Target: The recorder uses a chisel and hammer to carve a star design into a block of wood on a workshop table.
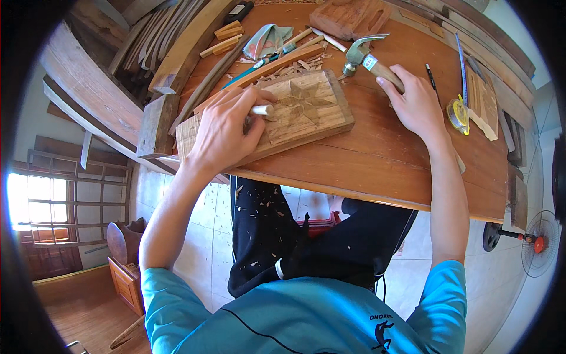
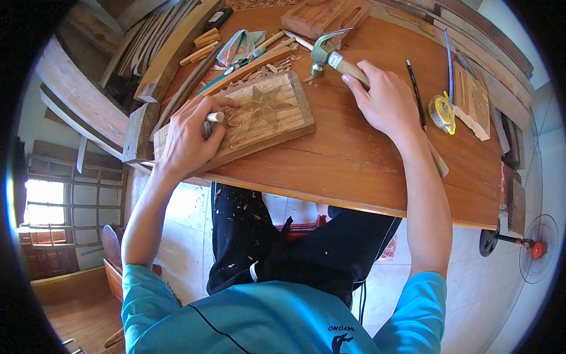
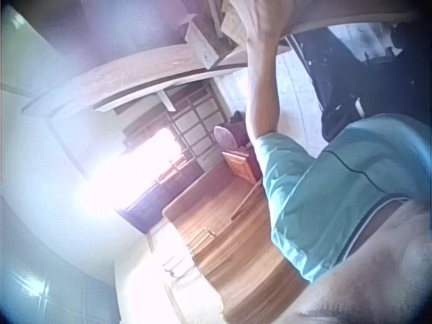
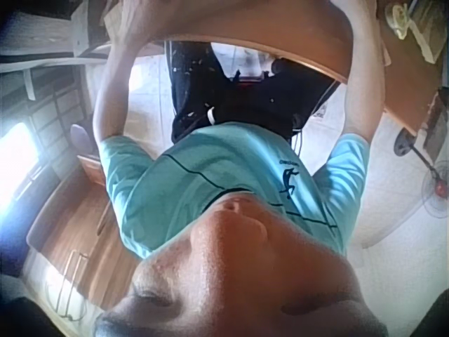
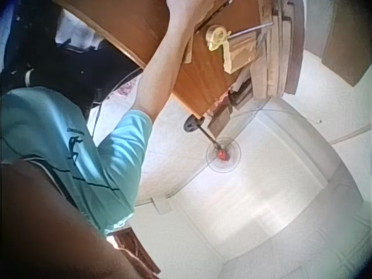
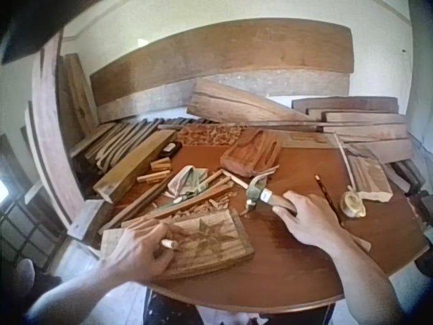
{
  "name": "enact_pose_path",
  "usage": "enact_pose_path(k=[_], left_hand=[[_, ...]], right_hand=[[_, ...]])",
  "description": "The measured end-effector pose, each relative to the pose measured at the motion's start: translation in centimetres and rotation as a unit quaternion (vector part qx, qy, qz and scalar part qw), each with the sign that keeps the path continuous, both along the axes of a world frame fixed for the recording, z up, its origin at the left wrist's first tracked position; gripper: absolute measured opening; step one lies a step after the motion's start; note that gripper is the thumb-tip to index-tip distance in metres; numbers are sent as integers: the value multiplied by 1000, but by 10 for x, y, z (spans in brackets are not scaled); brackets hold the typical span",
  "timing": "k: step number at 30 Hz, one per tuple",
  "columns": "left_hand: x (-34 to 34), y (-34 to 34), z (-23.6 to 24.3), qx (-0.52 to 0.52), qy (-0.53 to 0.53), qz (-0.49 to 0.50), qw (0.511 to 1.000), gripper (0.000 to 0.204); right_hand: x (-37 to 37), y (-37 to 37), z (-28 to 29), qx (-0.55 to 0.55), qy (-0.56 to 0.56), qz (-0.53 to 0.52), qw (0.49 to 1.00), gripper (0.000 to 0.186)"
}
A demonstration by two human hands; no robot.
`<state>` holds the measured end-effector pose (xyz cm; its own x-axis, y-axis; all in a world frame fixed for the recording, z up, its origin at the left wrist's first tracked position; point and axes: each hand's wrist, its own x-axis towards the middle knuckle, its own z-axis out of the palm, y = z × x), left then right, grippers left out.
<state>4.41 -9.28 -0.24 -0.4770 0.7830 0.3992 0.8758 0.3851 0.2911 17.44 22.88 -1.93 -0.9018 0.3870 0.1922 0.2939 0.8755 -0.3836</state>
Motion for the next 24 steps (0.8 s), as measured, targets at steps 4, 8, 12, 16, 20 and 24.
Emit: enact_pose_path(k=[4,8,12,16,20,24], left_hand=[[-3,-10,9,-58,7,-22,998,26],[0,-12,11,-50,-9,-15,999,29],[0,-10,11,-62,7,-28,998,32],[0,-7,10,-66,97,-67,991,26],[0,-6,8,-71,99,-61,991,19],[-2,0,10,-74,82,-75,991,20]], right_hand=[[2,0,1,-1,6,-3,1000,39],[3,-1,3,38,44,-3,998,37],[4,-3,8,29,47,-6,998,38],[3,1,-1,48,66,6,997,38],[2,-2,0,43,50,6,998,39],[3,0,-1,43,55,5,998,38]])
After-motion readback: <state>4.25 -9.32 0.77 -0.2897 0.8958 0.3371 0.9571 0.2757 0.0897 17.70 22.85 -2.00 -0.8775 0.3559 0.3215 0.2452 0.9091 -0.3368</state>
